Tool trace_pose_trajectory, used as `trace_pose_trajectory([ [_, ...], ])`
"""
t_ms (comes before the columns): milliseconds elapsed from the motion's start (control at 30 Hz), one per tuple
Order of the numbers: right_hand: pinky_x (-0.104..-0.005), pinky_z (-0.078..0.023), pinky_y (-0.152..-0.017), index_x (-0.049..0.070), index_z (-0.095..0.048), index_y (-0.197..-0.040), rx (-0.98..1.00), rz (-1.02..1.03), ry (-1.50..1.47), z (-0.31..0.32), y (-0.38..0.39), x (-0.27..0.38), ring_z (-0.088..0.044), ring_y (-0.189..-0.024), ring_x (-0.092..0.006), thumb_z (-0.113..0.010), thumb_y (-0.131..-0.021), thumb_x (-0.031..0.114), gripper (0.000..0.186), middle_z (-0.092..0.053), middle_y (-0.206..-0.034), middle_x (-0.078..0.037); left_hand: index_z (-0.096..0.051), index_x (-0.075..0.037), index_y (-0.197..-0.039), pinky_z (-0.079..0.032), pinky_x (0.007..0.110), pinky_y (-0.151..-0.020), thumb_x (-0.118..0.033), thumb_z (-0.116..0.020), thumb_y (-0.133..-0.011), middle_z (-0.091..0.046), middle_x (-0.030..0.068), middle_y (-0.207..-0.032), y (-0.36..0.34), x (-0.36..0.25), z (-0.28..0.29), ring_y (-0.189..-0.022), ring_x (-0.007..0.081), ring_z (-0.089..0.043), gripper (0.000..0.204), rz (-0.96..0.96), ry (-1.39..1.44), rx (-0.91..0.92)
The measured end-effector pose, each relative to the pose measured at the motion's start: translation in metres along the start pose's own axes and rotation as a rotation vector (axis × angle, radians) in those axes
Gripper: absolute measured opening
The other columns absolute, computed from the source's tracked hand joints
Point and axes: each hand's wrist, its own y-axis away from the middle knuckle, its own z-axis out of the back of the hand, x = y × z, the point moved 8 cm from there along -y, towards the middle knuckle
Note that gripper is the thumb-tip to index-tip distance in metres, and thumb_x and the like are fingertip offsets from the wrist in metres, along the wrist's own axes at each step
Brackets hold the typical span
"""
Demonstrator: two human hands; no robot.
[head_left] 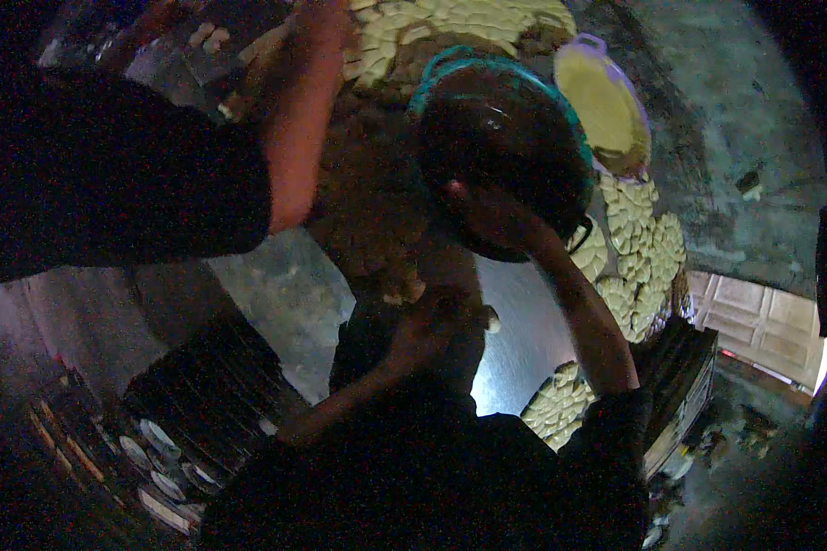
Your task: The person prepares bread by hand, filling small pieces of dough with a dark mixture, folding them, and placing them into metal baking tins.
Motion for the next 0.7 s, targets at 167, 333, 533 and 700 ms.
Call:
trace_pose_trajectory([
  [167, -0.0373, -0.048, -0.095, 0.004, -0.056, -0.131, 0.059, -0.142, -0.394, -0.019, -0.001, -0.044, -0.063, -0.102, -0.0252, -0.046, -0.103, 0.029, 0.038, -0.063, -0.121, -0.017, -0.061, -0.006, -0.116, -0.048, 0.039, -0.093, -0.025, -0.061, -0.095, -0.064, 0.0110, -0.109, -0.011, 0.007, 0.052, -0.106, 0.0215, -0.061, 0.027, 0.337, 0.383, -0.079],
  [333, -0.0326, -0.049, -0.091, 0.005, -0.051, -0.134, -0.094, -0.187, -0.908, 0.008, 0.064, -0.004, -0.062, -0.096, -0.0185, -0.055, -0.100, 0.023, 0.039, -0.061, -0.120, -0.012, -0.058, -0.007, -0.123, -0.042, 0.039, -0.102, -0.022, -0.062, -0.094, -0.061, 0.0096, -0.124, 0.001, -0.030, 0.074, -0.118, 0.0211, -0.055, 0.033, 0.230, 0.362, 0.044],
  [533, -0.0298, -0.053, -0.084, 0.007, -0.045, -0.137, -0.348, 0.123, -1.253, 0.036, 0.155, 0.073, -0.064, -0.095, -0.0155, -0.061, -0.096, 0.013, 0.044, -0.067, -0.112, -0.010, -0.054, -0.003, -0.131, -0.038, 0.039, -0.107, -0.031, -0.048, -0.102, -0.058, 0.0103, -0.131, -0.011, -0.106, 0.014, -0.122, 0.0216, -0.053, 0.041, 0.297, 0.870, 0.195],
  [700, -0.0290, -0.053, -0.082, 0.005, -0.052, -0.127, -0.493, 0.281, -1.213, 0.038, 0.230, 0.044, -0.067, -0.094, -0.0171, -0.063, -0.093, 0.005, 0.036, -0.069, -0.111, -0.010, -0.051, 0.000, -0.133, -0.042, 0.038, -0.103, -0.038, -0.043, -0.104, -0.058, 0.0119, -0.129, 0.015, -0.130, -0.034, -0.122, 0.0217, -0.053, 0.049, 0.322, 1.112, 0.321],
])
